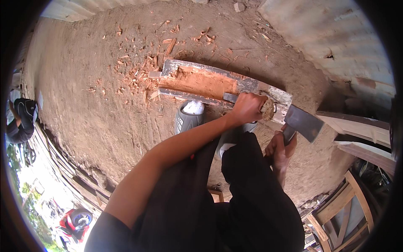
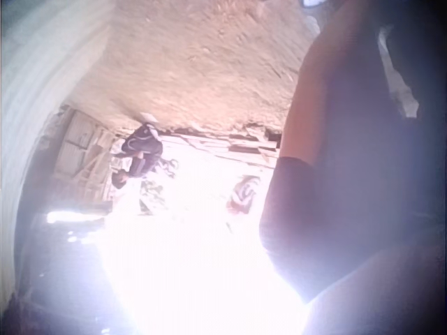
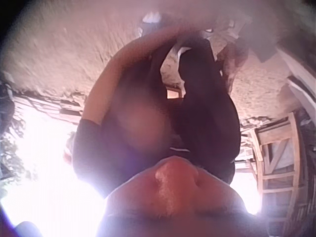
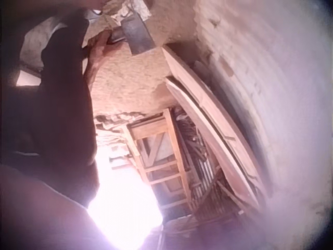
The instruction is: The person uses a hand axe to repeatedly strike and shape a piece of wood resting on a wooden support. Wood chips accumulate around the work area as the person continues to chip away at the wood surface.
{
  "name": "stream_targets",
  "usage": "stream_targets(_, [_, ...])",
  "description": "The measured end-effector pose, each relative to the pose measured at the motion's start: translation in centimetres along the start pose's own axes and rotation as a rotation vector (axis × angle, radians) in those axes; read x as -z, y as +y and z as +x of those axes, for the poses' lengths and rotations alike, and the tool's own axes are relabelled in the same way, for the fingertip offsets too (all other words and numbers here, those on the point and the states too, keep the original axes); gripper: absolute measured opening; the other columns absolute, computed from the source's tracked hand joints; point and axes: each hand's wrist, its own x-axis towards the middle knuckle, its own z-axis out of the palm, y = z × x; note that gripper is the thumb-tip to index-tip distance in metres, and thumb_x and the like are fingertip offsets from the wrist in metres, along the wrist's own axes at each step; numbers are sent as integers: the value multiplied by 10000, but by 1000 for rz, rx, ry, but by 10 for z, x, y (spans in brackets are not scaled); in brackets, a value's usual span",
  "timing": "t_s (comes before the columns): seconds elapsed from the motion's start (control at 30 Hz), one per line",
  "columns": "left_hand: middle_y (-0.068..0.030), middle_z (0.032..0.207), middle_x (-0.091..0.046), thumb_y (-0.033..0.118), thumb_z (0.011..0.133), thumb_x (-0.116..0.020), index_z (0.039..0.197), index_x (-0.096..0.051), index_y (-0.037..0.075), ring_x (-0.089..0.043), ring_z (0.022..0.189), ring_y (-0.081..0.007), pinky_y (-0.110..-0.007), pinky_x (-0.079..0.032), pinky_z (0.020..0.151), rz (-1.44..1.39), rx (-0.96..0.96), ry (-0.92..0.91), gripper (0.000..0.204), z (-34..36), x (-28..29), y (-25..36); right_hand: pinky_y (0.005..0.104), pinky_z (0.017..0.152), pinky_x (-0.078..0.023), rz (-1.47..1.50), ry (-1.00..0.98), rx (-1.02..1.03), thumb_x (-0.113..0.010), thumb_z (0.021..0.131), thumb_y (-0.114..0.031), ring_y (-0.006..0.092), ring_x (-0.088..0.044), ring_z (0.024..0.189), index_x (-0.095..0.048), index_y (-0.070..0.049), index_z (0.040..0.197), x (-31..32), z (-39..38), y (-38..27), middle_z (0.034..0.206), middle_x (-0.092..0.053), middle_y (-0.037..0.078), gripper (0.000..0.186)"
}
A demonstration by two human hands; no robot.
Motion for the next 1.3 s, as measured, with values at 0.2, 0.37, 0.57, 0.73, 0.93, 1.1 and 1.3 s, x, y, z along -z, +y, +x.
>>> stream_targets(0.2, [-151, 705, -651, 111, 644, -735, 797, -601, 79, -675, 725, -405, -505, -501, 628, -13, -26, 72, 206, -2, -1, -2, 290, 396, -385, -277, -121, -80, -598, 957, -29, 111, -455, 430, -480, -40, 1150, 11, 7, 0, 646, -495, 17, 226])
stream_targets(0.37, [-156, 711, -656, 103, 646, -725, 794, -606, 78, -678, 729, -407, -511, -503, 634, 6, 21, -20, 191, 2, 2, 2, 290, 401, -389, -94, -19, -70, -604, 957, -23, 115, -476, 437, -499, -44, 1147, 5, 0, 8, 664, -508, 24, 218])
stream_targets(0.57, [-159, 717, -658, 114, 650, -717, 805, -604, 76, -681, 741, -404, -525, -497, 631, 22, -6, 34, 195, 0, -5, -5, 296, 396, -394, -186, -73, -48, -586, 954, -32, 121, -471, 431, -491, -48, 1130, 21, 10, -6, 637, -494, 26, 201])
stream_targets(0.73, [-160, 721, -665, 112, 656, -714, 825, -615, 75, -689, 741, -404, -522, -507, 638, 50, 11, -21, 199, 2, -1, 2, 299, 375, -372, -214, -64, -15, -606, 937, -66, 111, -435, 412, -491, -58, 1116, 13, 3, 10, 639, -477, 23, 214])
stream_targets(0.93, [-158, 715, -667, 115, 662, -716, 814, -617, 76, -691, 728, -402, -516, -513, 632, 67, 11, 36, 185, -1, -2, -1, 300, 359, -351, -56, 25, -2, -587, 935, -43, 104, -395, 402, -479, -65, 1125, 14, 1, -3, 621, -443, 10, 219])
stream_targets(1.1, [-162, 727, -680, 132, 677, -721, 834, -637, 77, -702, 724, -392, -504, -519, 618, 70, 27, 2, 186, 1, -2, -4, 296, 363, -362, -225, -77, -49, -592, 943, -43, 102, -419, 410, -473, -65, 1133, 11, 6, 16, 619, -446, 9, 225])
stream_targets(1.3, [-160, 719, -682, 149, 686, -721, 855, -660, 95, -708, 720, -380, -515, -511, 600, 146, -11, -21, 187, -5, -5, -9, 298, 380, -379, -120, -34, -99, -604, 941, -47, 111, -440, 407, -484, -59, 1131, 7, 12, 1, 643, -485, 13, 226])
